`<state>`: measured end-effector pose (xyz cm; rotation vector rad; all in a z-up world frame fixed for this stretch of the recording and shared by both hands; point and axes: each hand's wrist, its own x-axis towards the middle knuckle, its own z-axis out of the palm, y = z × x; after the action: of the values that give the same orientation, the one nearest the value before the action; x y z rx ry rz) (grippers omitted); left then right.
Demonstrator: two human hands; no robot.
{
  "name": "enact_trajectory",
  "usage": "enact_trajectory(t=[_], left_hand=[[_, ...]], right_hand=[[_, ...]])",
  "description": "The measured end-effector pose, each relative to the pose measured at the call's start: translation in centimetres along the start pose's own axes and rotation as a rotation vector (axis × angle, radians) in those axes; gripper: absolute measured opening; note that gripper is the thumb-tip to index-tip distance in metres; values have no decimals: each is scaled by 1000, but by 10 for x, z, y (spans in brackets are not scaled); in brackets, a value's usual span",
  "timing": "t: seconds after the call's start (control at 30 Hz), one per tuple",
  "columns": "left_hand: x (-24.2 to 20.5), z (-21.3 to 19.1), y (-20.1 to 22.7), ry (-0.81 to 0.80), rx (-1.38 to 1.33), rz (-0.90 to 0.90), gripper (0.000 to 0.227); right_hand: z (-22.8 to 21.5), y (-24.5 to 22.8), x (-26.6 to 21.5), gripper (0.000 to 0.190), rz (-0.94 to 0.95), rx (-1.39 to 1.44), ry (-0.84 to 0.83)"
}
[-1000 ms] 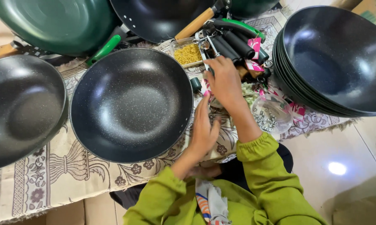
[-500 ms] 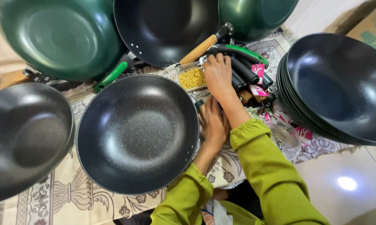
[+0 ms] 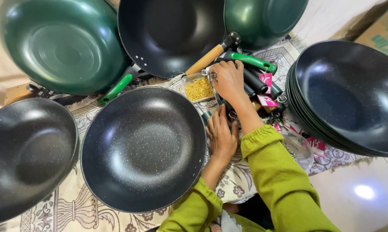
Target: Attaching handle brackets to various pans and woks on a table.
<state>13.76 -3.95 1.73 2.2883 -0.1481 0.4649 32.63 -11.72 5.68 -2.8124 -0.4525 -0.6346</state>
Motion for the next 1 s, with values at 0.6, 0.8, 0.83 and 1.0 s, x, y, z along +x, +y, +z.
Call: enact_trajectory(t=[0.6, 0.8, 0.83, 1.0], left_hand=[[-3, 14, -10, 35, 42, 61, 64], [-2, 37, -29, 65, 40, 137, 65], [-2, 36, -27, 63, 40, 136, 65], [3, 28, -18, 67, 139, 147, 73]], right_hand=[[-31, -42, -5, 27, -145, 186, -18], [-44, -55, -1, 27, 89, 619, 129], [-43, -52, 1, 27, 91, 619, 127], [-72, -53, 1, 27, 312, 1120, 230]])
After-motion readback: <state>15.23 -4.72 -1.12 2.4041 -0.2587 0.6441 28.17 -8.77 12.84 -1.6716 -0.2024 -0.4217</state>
